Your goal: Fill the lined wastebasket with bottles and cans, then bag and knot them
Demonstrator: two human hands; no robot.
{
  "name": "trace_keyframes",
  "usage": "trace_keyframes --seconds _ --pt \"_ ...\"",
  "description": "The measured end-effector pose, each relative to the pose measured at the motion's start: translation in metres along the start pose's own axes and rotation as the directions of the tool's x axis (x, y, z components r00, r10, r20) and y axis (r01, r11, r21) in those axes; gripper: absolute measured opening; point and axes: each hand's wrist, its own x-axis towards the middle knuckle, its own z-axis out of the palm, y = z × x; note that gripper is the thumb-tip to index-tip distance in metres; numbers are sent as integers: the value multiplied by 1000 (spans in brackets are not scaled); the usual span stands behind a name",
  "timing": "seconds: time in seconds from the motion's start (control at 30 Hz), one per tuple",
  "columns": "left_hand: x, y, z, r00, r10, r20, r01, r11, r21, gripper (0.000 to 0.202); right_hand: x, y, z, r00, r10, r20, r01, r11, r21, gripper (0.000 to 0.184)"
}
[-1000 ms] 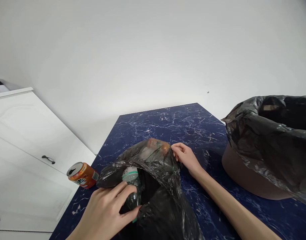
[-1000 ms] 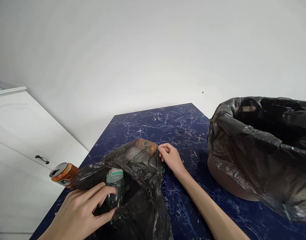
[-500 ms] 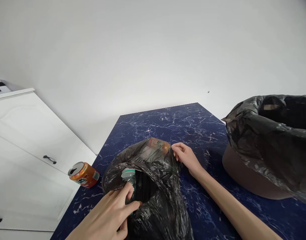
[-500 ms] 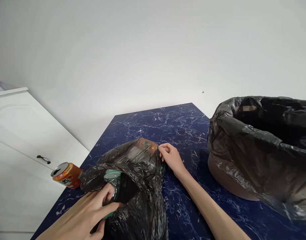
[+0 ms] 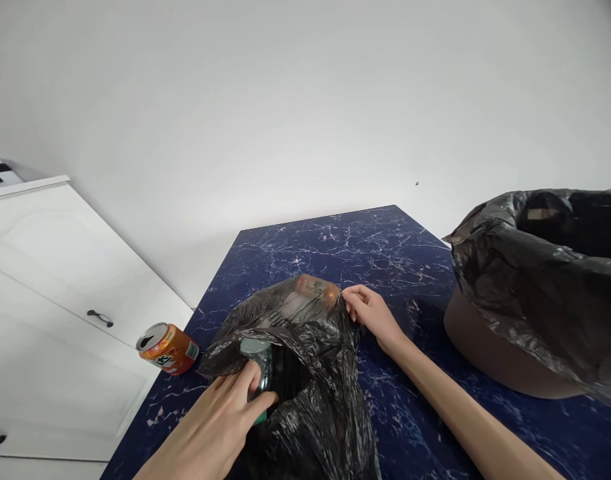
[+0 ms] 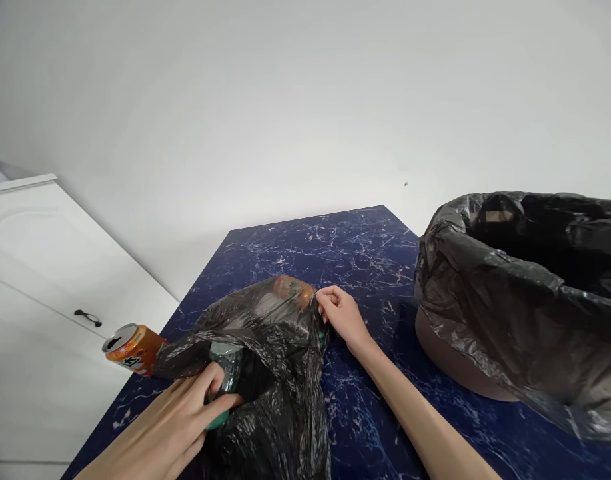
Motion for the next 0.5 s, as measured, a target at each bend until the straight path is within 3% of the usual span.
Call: trace_keyframes --seconds 0.17,0.3,0.43,0.5 --pt "8 -7 -3 995 43 -93 -40 999 31 71 0 0 -1 1000 4 2 -4 1000 -11 42" --pt "10 -7 -15 979 50 -196 -52 999 -7 55 0 1 -1 1000 2 5 -2 1000 -26 40" --pt "-1 -5 -30 915 -67 -398 18 992 -124 30 0 2 -2 1000 -8 2 8 999 -40 38" --pt "-13 -11 -36 875 -157 -457 86 981 -171 29 0 2 -3 1000 -10 3 11 999 -50 38"
